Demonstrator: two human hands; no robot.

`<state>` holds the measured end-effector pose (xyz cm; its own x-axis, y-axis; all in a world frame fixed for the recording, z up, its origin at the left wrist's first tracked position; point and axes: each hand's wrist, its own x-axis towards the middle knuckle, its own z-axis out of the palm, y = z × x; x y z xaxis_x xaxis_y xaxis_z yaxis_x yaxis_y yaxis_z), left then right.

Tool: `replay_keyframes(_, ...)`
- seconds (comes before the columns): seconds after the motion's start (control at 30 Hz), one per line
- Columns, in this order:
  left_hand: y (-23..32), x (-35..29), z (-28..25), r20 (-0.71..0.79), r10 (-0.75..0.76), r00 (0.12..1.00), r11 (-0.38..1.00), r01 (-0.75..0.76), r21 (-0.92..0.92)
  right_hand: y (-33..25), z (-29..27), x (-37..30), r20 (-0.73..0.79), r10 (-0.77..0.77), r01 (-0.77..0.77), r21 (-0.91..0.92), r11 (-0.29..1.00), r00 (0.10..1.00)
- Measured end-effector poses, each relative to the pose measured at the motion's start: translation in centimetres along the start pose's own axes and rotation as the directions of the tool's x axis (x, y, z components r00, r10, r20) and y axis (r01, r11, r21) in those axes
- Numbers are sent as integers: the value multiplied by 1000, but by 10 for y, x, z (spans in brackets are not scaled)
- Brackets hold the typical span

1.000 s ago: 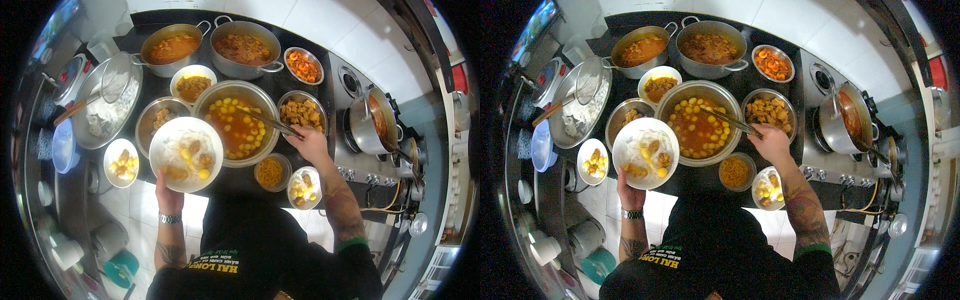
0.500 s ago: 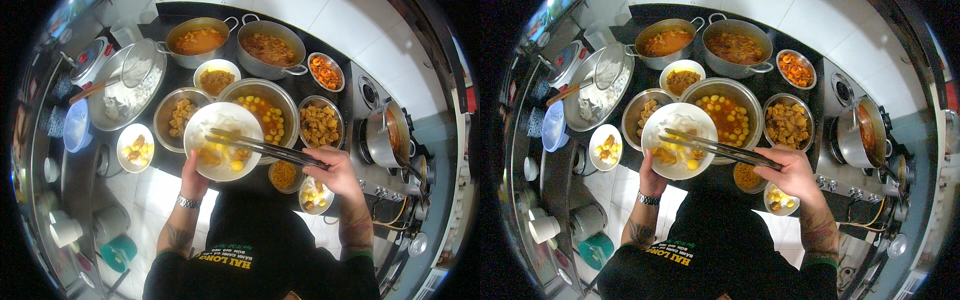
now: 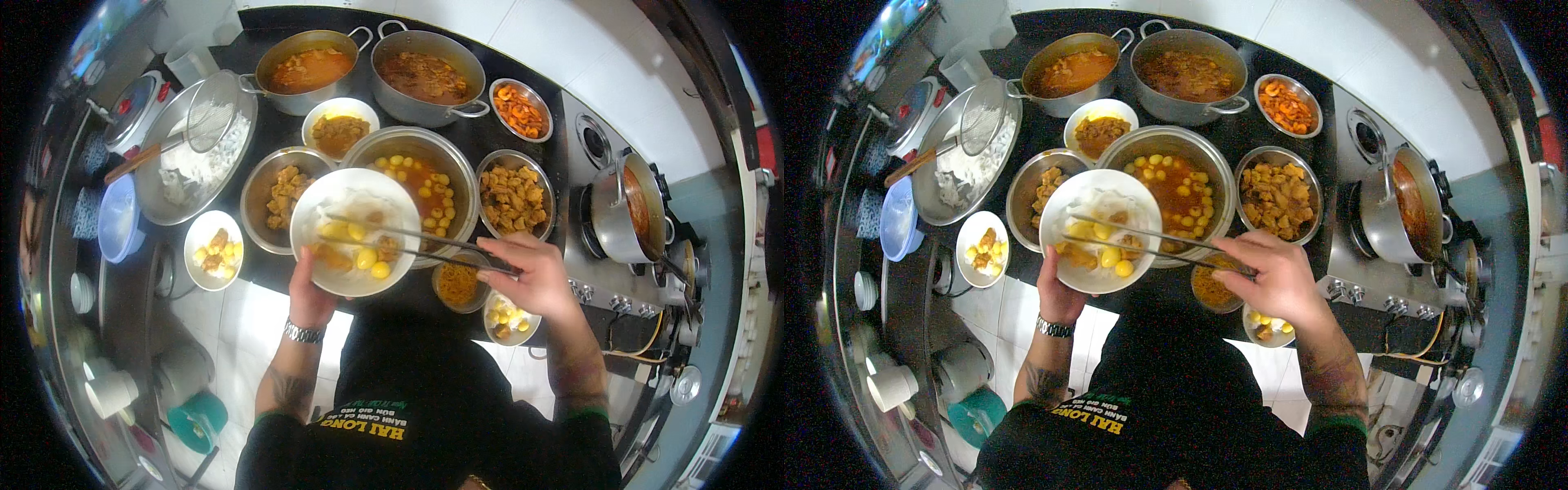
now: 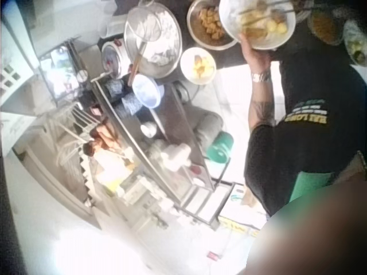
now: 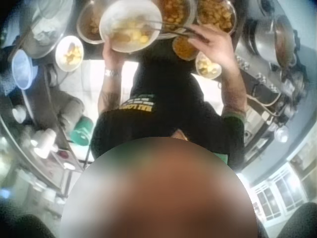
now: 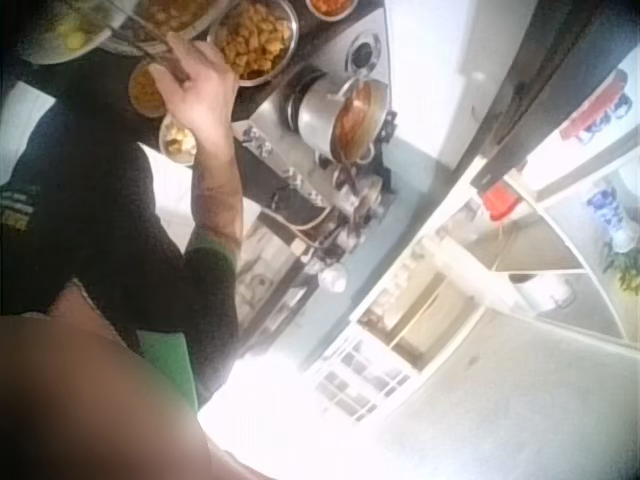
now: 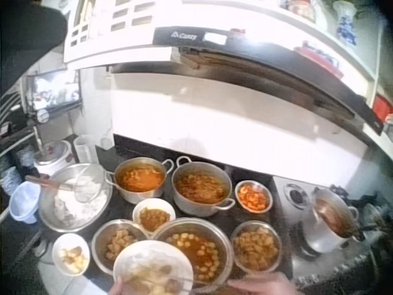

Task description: The person assembles noodle bowls by placing rice noodles into bowls, then adding yellow balls, fried items, and ladling red sauce over the top. The person uses tongs and a ladle to transfer ingredients from multiple containers into individual bowls.

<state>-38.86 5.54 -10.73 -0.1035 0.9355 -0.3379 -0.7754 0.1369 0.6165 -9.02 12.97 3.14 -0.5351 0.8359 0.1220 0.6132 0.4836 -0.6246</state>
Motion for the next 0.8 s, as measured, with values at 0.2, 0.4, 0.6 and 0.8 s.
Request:
replay_keyframes(0.2,2,-7,-24,-20,59,998,998,-59,7,43,-6,9,-205,188,-252,-356,900,961)
replay_keyframes(0.4,5,-9,-31,-97,109,989,994,-109,8,76,40,7,-96,193,-207,-668,714,976)
replay_keyframes(0.6,5,-11,-31,-155,110,982,994,-109,11,66,27,7,-138,175,-223,-626,747,975)
replay_keyframes(0.8,5,-9,-33,-44,111,993,992,-108,66,14,-14,-6,-129,174,-176,-7,984,976)
